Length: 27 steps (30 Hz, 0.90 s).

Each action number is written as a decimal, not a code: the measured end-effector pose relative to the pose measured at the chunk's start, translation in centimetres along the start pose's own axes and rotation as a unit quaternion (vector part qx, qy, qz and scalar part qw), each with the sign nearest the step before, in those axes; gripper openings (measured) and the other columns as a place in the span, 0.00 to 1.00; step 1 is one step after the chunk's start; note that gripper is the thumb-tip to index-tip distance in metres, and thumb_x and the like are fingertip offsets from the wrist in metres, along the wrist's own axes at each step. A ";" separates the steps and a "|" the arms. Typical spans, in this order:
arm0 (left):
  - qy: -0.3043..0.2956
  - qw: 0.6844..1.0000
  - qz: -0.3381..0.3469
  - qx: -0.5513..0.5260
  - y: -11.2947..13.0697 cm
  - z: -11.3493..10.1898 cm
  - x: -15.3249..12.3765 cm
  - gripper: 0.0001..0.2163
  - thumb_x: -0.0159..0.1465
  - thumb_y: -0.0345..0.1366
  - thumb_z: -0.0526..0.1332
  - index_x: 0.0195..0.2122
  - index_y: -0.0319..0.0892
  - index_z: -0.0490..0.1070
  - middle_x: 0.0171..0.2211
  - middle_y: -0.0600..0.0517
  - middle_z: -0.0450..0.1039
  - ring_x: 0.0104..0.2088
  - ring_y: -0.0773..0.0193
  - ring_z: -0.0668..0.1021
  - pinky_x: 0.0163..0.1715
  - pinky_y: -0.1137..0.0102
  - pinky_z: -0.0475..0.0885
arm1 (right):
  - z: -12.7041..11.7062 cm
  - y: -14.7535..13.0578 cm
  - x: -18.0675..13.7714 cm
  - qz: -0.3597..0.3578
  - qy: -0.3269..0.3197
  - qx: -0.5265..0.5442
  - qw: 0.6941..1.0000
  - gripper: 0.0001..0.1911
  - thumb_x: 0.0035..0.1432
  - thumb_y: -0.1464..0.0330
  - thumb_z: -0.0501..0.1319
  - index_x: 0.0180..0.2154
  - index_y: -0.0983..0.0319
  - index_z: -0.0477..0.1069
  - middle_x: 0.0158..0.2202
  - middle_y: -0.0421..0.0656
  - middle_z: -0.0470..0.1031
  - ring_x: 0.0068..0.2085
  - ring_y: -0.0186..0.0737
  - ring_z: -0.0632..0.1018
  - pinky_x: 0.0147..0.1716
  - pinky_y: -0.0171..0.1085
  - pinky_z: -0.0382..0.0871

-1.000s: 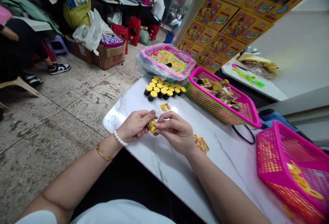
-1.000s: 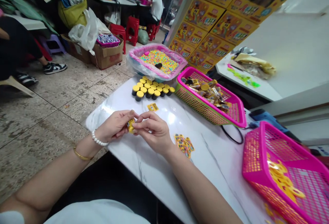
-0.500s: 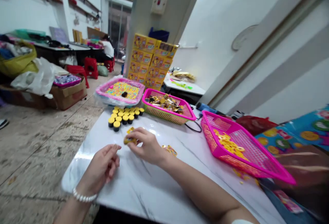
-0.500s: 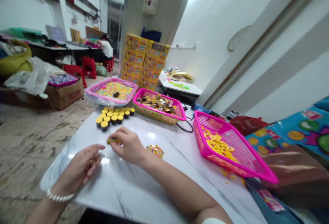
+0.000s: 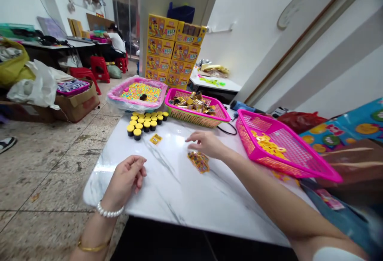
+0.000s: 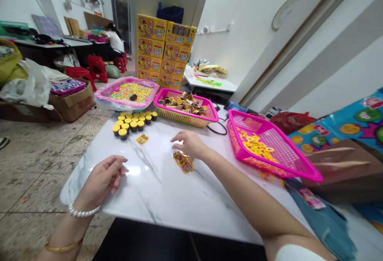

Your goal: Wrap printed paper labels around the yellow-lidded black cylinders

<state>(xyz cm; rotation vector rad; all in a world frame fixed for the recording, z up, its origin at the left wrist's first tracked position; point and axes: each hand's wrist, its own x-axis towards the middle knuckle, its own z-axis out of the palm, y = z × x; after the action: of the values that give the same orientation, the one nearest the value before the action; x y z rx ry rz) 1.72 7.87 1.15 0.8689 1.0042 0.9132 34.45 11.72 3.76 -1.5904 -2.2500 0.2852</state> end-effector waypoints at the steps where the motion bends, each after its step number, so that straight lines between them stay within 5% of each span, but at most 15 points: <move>1: 0.001 1.000 0.004 0.003 0.0 0.0 0.0 0.26 0.47 0.54 0.72 0.35 0.38 0.70 0.21 0.57 0.71 0.12 0.74 0.65 0.08 0.79 0.58 | 0.9 0.1 -1.4 0.004 -0.031 0.018 0.999 0.08 0.54 0.64 0.69 0.37 0.55 0.83 0.38 0.43 0.80 0.38 0.41 0.80 0.44 0.40 0.72; 7: -0.010 0.999 0.009 0.036 -0.2 0.0 0.0 0.23 0.49 0.53 0.72 0.31 0.38 0.70 0.21 0.56 0.71 0.13 0.75 0.65 0.09 0.79 0.59 | 4.3 1.5 -6.3 0.080 0.067 0.142 0.984 0.08 0.55 0.63 0.67 0.27 0.58 0.79 0.32 0.43 0.76 0.36 0.42 0.78 0.40 0.41 0.72; 12: 0.003 0.998 0.028 0.047 -0.4 0.1 0.0 0.22 0.50 0.53 0.71 0.30 0.38 0.69 0.21 0.56 0.71 0.13 0.75 0.65 0.09 0.79 0.59 | 4.4 0.8 -6.2 0.013 0.086 0.064 0.994 0.11 0.62 0.64 0.61 0.28 0.59 0.75 0.30 0.46 0.75 0.35 0.43 0.74 0.39 0.43 0.69; 17: 0.012 0.996 0.058 0.068 -0.7 0.4 -0.1 0.21 0.52 0.53 0.69 0.30 0.38 0.69 0.21 0.55 0.71 0.13 0.75 0.65 0.10 0.79 0.59 | 4.3 -1.3 -1.6 -0.053 0.067 0.012 0.996 0.10 0.63 0.65 0.61 0.32 0.59 0.79 0.33 0.47 0.78 0.37 0.44 0.74 0.42 0.43 0.67; 21: 0.015 0.995 0.076 0.068 -1.0 0.3 0.2 0.20 0.54 0.52 0.69 0.31 0.38 0.69 0.21 0.55 0.71 0.13 0.75 0.65 0.10 0.79 0.58 | 6.8 -4.6 5.2 -0.015 0.056 0.033 0.998 0.09 0.61 0.66 0.65 0.42 0.59 0.81 0.34 0.44 0.77 0.36 0.40 0.75 0.42 0.38 0.67; 27: 0.041 0.995 0.088 0.030 -1.4 0.1 0.3 0.21 0.53 0.52 0.69 0.31 0.39 0.69 0.21 0.56 0.71 0.13 0.74 0.66 0.10 0.78 0.59 | 10.9 -7.6 9.6 0.005 0.071 0.028 0.997 0.07 0.59 0.72 0.64 0.29 0.63 0.79 0.34 0.47 0.75 0.40 0.43 0.74 0.44 0.39 0.65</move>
<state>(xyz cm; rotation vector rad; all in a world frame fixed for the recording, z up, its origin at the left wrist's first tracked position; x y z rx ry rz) 2.15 7.60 -0.21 0.9896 1.0417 1.0792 20.60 18.64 -1.67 -1.5436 -2.1093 0.2288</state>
